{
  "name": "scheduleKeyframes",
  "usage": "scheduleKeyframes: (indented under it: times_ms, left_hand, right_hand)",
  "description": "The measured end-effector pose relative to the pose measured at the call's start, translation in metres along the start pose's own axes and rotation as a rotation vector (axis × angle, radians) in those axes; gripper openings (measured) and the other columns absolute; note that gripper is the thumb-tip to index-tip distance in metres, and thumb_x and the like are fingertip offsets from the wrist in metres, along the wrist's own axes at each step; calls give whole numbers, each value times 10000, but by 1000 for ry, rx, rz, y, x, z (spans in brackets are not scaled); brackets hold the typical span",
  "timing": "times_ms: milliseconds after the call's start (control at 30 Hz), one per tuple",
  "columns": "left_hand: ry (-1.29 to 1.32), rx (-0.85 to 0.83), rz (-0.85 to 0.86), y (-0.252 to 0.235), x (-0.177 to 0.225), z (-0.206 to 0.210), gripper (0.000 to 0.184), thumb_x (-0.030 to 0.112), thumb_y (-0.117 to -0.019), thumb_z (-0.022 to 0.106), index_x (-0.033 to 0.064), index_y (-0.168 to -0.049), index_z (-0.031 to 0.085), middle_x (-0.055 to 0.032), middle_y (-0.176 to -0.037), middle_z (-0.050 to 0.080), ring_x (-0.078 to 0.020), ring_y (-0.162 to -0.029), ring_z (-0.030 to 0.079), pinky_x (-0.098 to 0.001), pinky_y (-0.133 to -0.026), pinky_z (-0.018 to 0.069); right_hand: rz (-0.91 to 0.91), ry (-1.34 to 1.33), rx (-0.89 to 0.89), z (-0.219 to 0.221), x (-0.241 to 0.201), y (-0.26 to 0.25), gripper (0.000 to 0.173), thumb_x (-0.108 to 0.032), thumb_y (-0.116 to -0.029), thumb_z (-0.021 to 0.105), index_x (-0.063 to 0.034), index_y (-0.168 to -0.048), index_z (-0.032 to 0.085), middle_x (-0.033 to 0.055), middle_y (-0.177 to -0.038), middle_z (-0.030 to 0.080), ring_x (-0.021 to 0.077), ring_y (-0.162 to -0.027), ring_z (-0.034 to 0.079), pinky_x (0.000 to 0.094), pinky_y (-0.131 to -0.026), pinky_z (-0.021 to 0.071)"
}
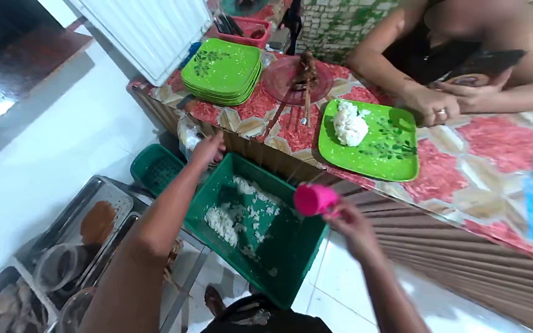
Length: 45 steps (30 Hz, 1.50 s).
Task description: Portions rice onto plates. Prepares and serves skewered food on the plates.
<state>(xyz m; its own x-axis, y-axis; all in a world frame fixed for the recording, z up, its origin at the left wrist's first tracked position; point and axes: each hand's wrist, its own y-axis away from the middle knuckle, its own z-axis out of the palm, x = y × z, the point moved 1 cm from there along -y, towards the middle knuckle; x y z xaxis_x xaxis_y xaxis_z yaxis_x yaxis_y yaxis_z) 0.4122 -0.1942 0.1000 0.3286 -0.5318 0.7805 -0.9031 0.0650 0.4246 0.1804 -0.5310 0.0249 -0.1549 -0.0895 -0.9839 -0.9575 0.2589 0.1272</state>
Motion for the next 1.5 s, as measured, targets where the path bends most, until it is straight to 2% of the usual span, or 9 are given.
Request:
scheduleKeyframes:
  times_ms: [233, 333, 533, 667, 800, 967, 1100, 1233, 1500]
  left_hand:
    - [148, 175, -141, -133, 88, 17, 856, 733, -1017, 232, 31, -1415, 518, -188, -1175, 680, -292, -951, 684, -483, -822, 548]
    - [164, 204, -179, -153, 91, 26, 654, 579, -1059, 359, 54, -1420, 505, -139, -1117, 696, -214, -849, 685, -389, -766, 560]
    - [135, 178, -272, -127, 98, 5, 558, 470, -1102, 262, 61, -1338, 559, -103, -1108, 675, -172, -843, 650, -350, -754, 528]
    - [247, 302, -55, -95, 86, -28, 314, 364, -1084, 369, 138, -1260, 500, 9, -858, 574, -72, -619, 537, -257, -560, 484]
    - [90, 207, 160, -14, 97, -26, 275, 336, -1108, 406, 112, -1176, 550, 47, -778, 589, -32, -579, 562, -202, -561, 507]
    - [210, -250, 180, 80, 143, 113, 304, 186, -1129, 303, 74, -1020, 563, 24, -684, 631, -55, -534, 579, -203, -519, 511]
    - [268, -748, -2, 96, 141, 271, 297, 240, -1118, 400, 3, -1125, 578, -15, -753, 631, -59, -559, 565, -204, -522, 489]
    - [137, -907, -35, 104, 150, 392, 346, 282, -1118, 402, -17, -1230, 536, -45, -851, 635, -55, -585, 557, -205, -546, 483]
    - [9, -949, -98, 84, 170, 455, 682, 565, -1098, 233, 16, -1408, 493, -181, -1107, 660, -202, -789, 639, -343, -705, 527]
  right_hand:
    - [278, 30, -281, 89, 96, 57, 382, -243, -730, 906, -2, -951, 709, 233, -1354, 586, 320, -1300, 549, 470, -1068, 489]
    - [326, 66, -333, 81, 109, 66, 405, -284, -724, 915, -12, -951, 718, 232, -1389, 566, 333, -1327, 530, 484, -1077, 483]
    - [357, 81, -311, 51, 134, 68, 441, -347, -715, 916, -27, -952, 726, 231, -1384, 563, 339, -1315, 531, 500, -1075, 473]
    - [338, 78, -309, 53, 135, 62, 445, -374, -706, 918, -47, -946, 734, 216, -1388, 569, 341, -1309, 537, 522, -1062, 481]
    - [351, 52, -366, 57, 122, 56, 437, -362, -748, 903, -39, -981, 723, 224, -1425, 531, 342, -1340, 508, 515, -1083, 462]
    - [325, 27, -403, 68, 116, 64, 426, -313, -779, 892, 11, -994, 718, 263, -1397, 544, 373, -1337, 506, 524, -1096, 446]
    - [294, -5, -365, 79, 122, 70, 428, -351, -750, 900, -12, -949, 732, 238, -1358, 584, 344, -1298, 545, 510, -1072, 471]
    - [300, -21, -333, 78, 123, 77, 411, -334, -740, 906, -19, -932, 724, 221, -1328, 598, 315, -1276, 553, 478, -1060, 477]
    - [549, 54, -448, 45, 19, 78, 351, -124, -888, 805, 80, -1140, 669, 284, -1439, 506, 320, -1350, 487, 397, -1111, 415]
